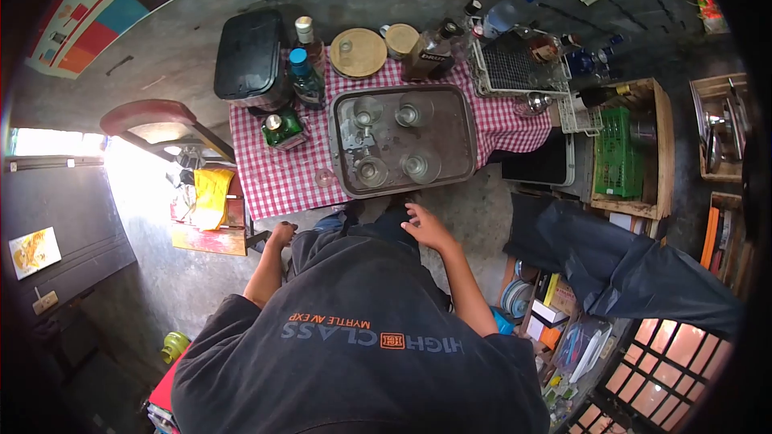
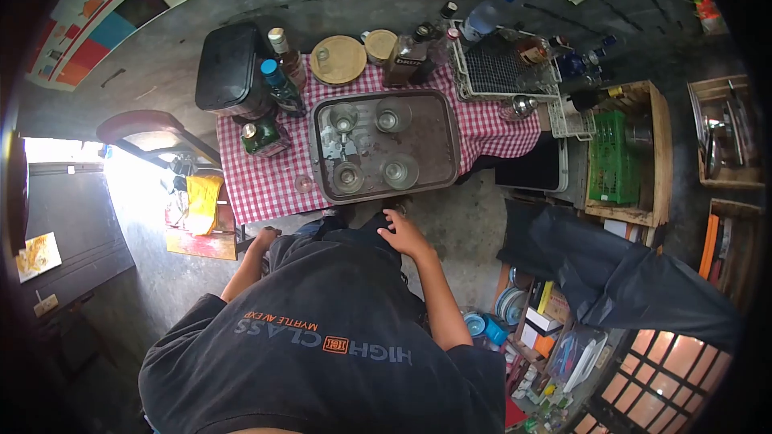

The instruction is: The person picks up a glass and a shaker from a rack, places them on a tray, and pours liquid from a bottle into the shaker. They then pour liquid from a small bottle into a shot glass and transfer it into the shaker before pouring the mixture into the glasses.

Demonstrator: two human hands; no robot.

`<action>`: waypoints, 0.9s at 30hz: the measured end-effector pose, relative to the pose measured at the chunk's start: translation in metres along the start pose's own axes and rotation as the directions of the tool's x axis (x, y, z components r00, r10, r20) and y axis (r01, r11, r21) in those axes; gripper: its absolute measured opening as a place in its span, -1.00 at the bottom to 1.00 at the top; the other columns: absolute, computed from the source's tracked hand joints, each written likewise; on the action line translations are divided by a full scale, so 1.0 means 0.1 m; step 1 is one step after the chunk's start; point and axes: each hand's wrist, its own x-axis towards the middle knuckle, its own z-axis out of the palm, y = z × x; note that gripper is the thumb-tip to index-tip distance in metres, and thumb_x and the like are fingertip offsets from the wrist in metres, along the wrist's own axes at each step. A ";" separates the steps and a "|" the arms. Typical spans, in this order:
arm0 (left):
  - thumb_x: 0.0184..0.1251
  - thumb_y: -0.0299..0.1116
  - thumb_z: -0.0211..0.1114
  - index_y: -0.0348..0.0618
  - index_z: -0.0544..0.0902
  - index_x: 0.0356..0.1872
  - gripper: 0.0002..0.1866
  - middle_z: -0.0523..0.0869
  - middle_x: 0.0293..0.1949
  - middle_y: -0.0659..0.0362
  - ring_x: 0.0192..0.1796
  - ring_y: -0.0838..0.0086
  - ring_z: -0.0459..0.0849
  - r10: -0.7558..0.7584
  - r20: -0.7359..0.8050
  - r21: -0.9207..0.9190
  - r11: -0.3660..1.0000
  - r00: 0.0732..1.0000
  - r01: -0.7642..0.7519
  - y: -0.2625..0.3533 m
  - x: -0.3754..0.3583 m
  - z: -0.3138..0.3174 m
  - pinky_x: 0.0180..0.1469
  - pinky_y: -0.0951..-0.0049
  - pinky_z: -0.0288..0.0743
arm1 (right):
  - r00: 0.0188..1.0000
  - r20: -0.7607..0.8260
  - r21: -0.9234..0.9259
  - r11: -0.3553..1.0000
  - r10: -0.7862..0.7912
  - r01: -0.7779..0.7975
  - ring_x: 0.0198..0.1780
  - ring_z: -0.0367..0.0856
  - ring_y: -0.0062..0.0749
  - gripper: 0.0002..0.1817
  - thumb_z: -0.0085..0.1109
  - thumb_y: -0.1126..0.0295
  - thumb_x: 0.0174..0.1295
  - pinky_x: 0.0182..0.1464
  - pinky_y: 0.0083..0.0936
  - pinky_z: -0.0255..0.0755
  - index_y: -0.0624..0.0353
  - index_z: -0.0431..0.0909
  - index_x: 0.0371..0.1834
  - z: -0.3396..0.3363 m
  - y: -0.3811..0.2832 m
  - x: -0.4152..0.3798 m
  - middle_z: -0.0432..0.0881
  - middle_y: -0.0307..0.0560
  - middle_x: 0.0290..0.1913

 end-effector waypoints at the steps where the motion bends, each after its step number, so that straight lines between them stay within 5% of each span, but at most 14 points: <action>1: 0.39 -0.27 0.10 -0.28 0.64 -0.14 -0.71 0.70 -0.26 -0.04 -0.32 0.21 0.71 0.004 0.014 0.006 1.000 1.000 -0.004 0.04 0.03 0.00 -0.36 0.15 0.65 | 0.998 0.012 -0.112 0.992 0.057 -0.055 0.30 0.46 0.01 -0.18 0.30 0.09 0.17 0.30 -0.28 0.35 0.29 0.21 0.41 0.02 0.29 0.03 0.41 0.29 0.31; 3: 0.39 -0.25 0.10 -0.30 0.64 -0.15 -0.70 0.70 -0.27 -0.05 -0.32 0.21 0.71 0.009 0.041 0.034 0.999 0.999 -0.011 0.22 0.04 -0.03 -0.36 0.16 0.64 | 0.987 0.011 -0.332 0.932 0.158 -0.145 0.25 0.51 -0.06 -0.12 0.30 -0.06 0.16 0.25 -0.32 0.40 0.24 0.22 0.43 0.03 0.91 0.16 0.41 0.25 0.32; 5: 0.36 -0.20 0.14 -0.35 0.63 -0.17 -0.65 0.71 -0.30 -0.07 -0.38 0.23 0.70 0.414 0.071 0.429 0.809 0.908 -0.402 0.15 0.12 -0.03 -0.42 0.23 0.61 | 0.946 0.020 -0.334 0.894 0.324 -0.299 0.25 0.51 -0.05 -0.02 0.24 -0.24 0.11 0.23 -0.30 0.43 0.19 0.20 0.46 0.06 1.54 0.21 0.38 0.22 0.35; 8: 0.34 -0.17 0.17 -0.35 0.61 -0.15 -0.63 0.74 -0.27 -0.08 -0.45 0.25 0.69 0.122 0.129 0.081 0.988 0.984 -0.133 0.70 0.02 -0.20 -0.45 0.30 0.59 | 0.800 0.183 -0.236 0.816 0.571 -0.528 0.25 0.51 -0.03 0.09 0.18 -0.41 0.04 0.19 -0.24 0.47 0.11 0.15 0.50 -0.03 1.61 0.09 0.35 0.18 0.39; 9: 0.35 -0.18 0.15 -0.32 0.58 -0.06 -0.63 0.75 -0.21 -0.10 -0.47 0.24 0.69 -0.206 0.065 -0.251 0.944 0.976 0.216 1.09 -0.16 -0.26 -0.47 0.32 0.59 | 0.727 0.262 -0.200 0.772 0.635 -0.603 0.25 0.51 -0.03 0.12 0.16 -0.45 0.01 0.18 -0.21 0.48 0.08 0.14 0.51 -0.11 1.55 0.04 0.33 0.16 0.41; 13: 0.37 -0.15 0.13 -0.30 0.49 0.10 -0.56 0.73 -0.18 -0.14 -0.37 0.17 0.71 -0.314 0.069 -0.419 0.852 0.947 0.313 1.19 -0.05 -0.06 -0.46 0.27 0.59 | 0.704 0.381 -0.174 0.795 0.599 -0.582 0.24 0.51 -0.01 0.04 0.12 -0.40 0.10 0.16 -0.18 0.50 0.06 0.11 0.52 -0.13 1.89 0.07 0.33 0.12 0.41; 19: 0.32 -0.12 0.19 -0.23 0.64 -0.03 -0.61 0.73 -0.19 -0.07 -0.32 0.16 0.72 -0.303 0.146 -0.155 0.933 0.942 0.324 1.37 0.08 0.55 -0.37 0.19 0.65 | 0.794 0.351 -0.145 0.866 0.496 -0.478 0.30 0.43 -0.01 -0.14 0.08 -0.26 0.25 0.18 -0.15 0.47 0.08 0.21 0.46 -0.43 2.28 -0.13 0.31 0.14 0.41; 22: 0.31 -0.14 0.19 -0.23 0.68 -0.14 -0.66 0.73 -0.22 -0.04 -0.33 0.22 0.72 -0.018 0.209 0.110 0.994 0.978 -0.005 1.60 0.22 0.80 -0.37 0.18 0.66 | 0.853 0.296 -0.067 0.900 0.429 -0.430 0.29 0.44 0.01 -0.16 0.09 -0.24 0.26 0.16 -0.14 0.47 0.11 0.25 0.43 -0.72 2.51 -0.42 0.35 0.16 0.37; 24: 0.33 -0.21 0.18 -0.21 0.68 -0.15 -0.72 0.73 -0.26 -0.06 -0.35 0.26 0.72 -0.024 0.187 0.166 0.986 0.982 -0.007 1.74 0.61 1.04 -0.42 0.20 0.65 | 0.869 0.264 -0.060 0.907 0.418 -0.417 0.23 0.48 0.01 -0.19 0.08 -0.24 0.26 0.12 -0.12 0.49 0.13 0.29 0.40 -0.79 3.08 -0.39 0.41 0.17 0.32; 25: 0.36 -0.22 0.17 -0.20 0.68 -0.15 -0.73 0.73 -0.28 -0.06 -0.37 0.26 0.72 -0.291 0.053 0.058 0.956 0.955 0.288 1.86 0.74 1.21 -0.45 0.19 0.64 | 0.874 0.255 -0.061 0.909 0.414 -0.412 0.20 0.50 0.00 -0.20 0.08 -0.24 0.27 0.10 -0.12 0.50 0.14 0.31 0.38 -0.84 3.37 -0.39 0.44 0.18 0.30; 26: 0.44 -0.11 0.11 -0.13 0.67 -0.09 -0.67 0.73 -0.36 -0.02 -0.48 0.29 0.68 -0.111 0.170 0.172 0.982 0.979 0.081 1.94 0.79 1.16 -0.53 0.15 0.59 | 0.867 0.276 -0.100 0.910 0.414 -0.403 0.18 0.52 0.00 -0.22 0.06 -0.22 0.29 0.10 -0.14 0.49 0.18 0.34 0.36 -0.93 3.52 -0.46 0.47 0.18 0.26; 27: 0.49 -0.02 0.04 -0.06 0.62 -0.02 -0.63 0.75 -0.40 0.02 -0.60 0.29 0.62 -0.220 0.194 -0.080 0.968 0.956 0.239 2.31 0.66 1.18 -0.62 0.18 0.51 | 0.859 0.298 -0.139 0.910 0.415 -0.392 0.17 0.54 -0.01 -0.25 0.04 -0.19 0.30 0.10 -0.17 0.47 0.23 0.37 0.33 -1.02 3.66 -0.54 0.51 0.18 0.23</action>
